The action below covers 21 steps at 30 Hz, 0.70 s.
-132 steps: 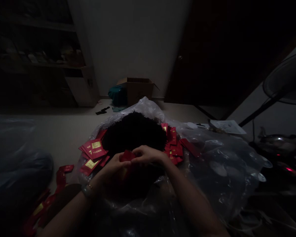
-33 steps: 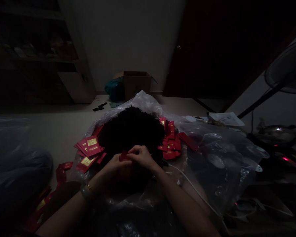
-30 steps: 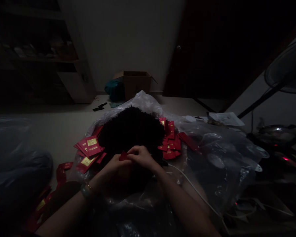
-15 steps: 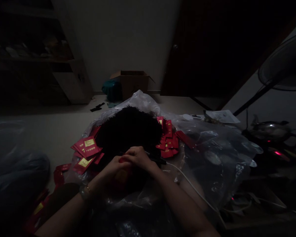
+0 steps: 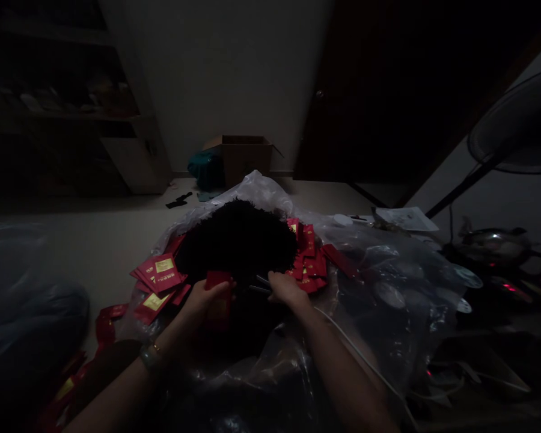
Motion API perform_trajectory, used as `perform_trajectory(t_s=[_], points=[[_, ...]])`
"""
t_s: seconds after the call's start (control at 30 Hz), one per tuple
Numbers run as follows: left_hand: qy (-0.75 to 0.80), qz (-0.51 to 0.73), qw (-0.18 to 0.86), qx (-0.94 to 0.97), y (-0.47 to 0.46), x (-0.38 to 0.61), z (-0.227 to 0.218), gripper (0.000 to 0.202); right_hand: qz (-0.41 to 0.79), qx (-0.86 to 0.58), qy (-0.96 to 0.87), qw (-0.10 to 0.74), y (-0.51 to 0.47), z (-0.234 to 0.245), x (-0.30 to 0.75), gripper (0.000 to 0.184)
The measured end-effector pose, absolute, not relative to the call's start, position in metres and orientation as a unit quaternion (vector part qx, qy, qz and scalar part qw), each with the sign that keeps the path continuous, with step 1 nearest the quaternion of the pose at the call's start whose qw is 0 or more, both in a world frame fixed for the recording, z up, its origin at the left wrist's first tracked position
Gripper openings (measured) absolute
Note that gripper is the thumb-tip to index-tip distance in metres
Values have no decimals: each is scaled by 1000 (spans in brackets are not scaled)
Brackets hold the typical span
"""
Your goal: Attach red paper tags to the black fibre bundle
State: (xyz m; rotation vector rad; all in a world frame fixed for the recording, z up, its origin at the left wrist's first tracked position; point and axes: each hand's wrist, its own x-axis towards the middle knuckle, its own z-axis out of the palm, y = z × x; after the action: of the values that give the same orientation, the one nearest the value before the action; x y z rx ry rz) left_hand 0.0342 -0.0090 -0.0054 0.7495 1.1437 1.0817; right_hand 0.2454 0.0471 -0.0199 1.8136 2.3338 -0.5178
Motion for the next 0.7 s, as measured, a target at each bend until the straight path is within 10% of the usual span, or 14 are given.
perform_trajectory(t_s=[0.27, 0.7], points=[[505, 455, 634, 369, -12, 36, 1, 38, -410, 506, 736, -185, 49, 23, 260, 59], [464, 427, 656, 414, -20, 51, -3, 30, -378, 371, 834, -157, 20, 38, 224, 31]])
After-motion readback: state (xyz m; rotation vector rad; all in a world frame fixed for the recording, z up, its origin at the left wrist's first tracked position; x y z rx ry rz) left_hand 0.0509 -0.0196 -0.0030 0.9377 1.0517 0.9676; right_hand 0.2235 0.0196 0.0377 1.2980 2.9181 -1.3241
